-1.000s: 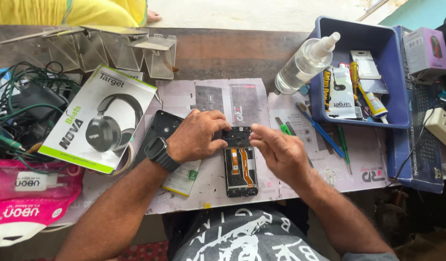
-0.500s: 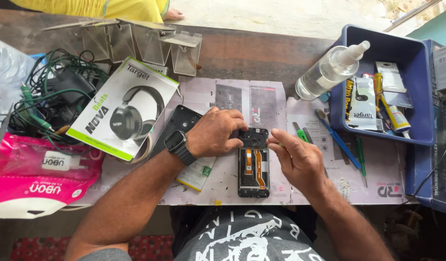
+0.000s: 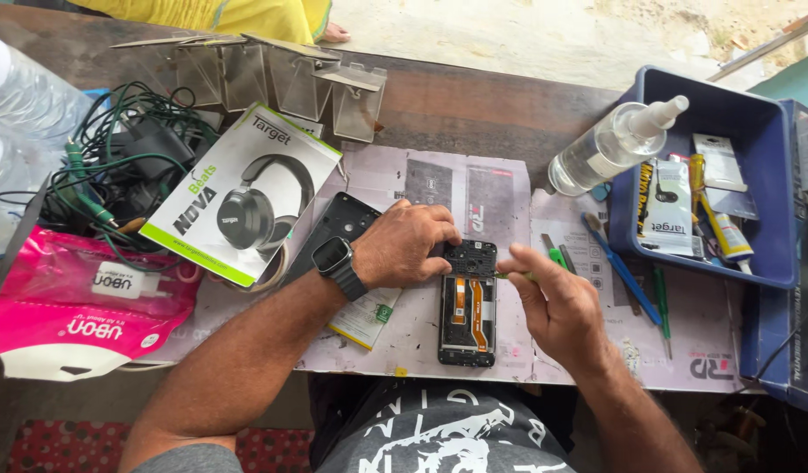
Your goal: The person uses a green screwdriver to manipulate small components inside a disassembled smartphone. They repeatedly probe and adjust parts near the top of the device's internal frame.
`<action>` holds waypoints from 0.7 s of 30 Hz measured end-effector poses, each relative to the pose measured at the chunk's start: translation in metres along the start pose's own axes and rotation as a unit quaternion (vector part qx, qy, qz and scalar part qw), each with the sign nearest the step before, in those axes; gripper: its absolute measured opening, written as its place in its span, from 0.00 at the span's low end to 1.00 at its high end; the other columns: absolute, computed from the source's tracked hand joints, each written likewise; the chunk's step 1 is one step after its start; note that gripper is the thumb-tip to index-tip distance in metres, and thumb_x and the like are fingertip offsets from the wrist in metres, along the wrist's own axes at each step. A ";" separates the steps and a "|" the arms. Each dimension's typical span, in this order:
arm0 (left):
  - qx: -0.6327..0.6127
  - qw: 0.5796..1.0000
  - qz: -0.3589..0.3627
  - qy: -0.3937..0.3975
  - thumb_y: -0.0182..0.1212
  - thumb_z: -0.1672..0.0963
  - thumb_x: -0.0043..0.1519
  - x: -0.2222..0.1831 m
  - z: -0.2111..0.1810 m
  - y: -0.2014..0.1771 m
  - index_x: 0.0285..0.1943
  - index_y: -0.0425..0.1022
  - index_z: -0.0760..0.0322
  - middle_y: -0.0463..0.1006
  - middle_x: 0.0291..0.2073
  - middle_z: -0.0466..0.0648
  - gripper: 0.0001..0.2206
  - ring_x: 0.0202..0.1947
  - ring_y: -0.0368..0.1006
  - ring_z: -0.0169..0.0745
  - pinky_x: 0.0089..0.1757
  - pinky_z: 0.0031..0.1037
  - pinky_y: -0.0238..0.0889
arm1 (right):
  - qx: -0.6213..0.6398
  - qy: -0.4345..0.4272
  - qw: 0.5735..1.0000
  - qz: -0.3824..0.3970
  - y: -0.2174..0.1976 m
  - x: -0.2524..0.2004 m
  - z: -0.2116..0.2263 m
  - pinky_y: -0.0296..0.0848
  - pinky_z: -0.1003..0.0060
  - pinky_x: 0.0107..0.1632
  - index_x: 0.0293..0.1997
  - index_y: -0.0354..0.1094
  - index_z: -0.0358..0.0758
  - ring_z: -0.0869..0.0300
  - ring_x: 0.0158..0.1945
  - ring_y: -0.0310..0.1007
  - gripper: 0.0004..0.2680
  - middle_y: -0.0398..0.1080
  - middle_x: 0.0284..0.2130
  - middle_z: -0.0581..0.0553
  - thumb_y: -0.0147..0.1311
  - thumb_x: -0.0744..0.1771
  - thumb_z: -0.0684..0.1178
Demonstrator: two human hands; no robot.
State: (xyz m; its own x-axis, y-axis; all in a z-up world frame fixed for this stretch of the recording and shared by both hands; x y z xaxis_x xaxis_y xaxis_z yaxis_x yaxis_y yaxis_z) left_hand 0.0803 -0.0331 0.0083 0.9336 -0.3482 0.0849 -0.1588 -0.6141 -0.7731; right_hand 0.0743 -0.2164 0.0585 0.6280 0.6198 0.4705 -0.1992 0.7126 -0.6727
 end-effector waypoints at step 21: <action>0.000 1.000 0.006 -0.004 0.73 0.53 0.52 0.000 0.001 0.005 0.47 0.82 0.60 0.80 0.48 0.44 0.16 0.46 0.77 0.40 0.52 0.41 0.62 | 0.030 -0.017 0.999 0.043 0.008 0.004 0.004 0.82 0.61 0.48 0.65 0.58 0.31 0.52 0.50 0.81 0.17 0.77 0.48 0.37 0.56 0.68 0.38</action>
State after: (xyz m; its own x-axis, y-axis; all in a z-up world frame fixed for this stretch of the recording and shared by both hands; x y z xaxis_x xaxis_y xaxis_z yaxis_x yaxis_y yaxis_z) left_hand 0.0797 -0.0360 0.0039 0.9342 -0.3495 0.0713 -0.1692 -0.6100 -0.7741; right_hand 0.0721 -0.2073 0.0575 0.5818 0.6889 0.4323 -0.2961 0.6744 -0.6764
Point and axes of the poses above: each hand's wrist, its own x-axis towards the middle knuckle, its own y-axis out of the palm, z = x × y, the point moved 8 cm from there along x, towards the middle knuckle
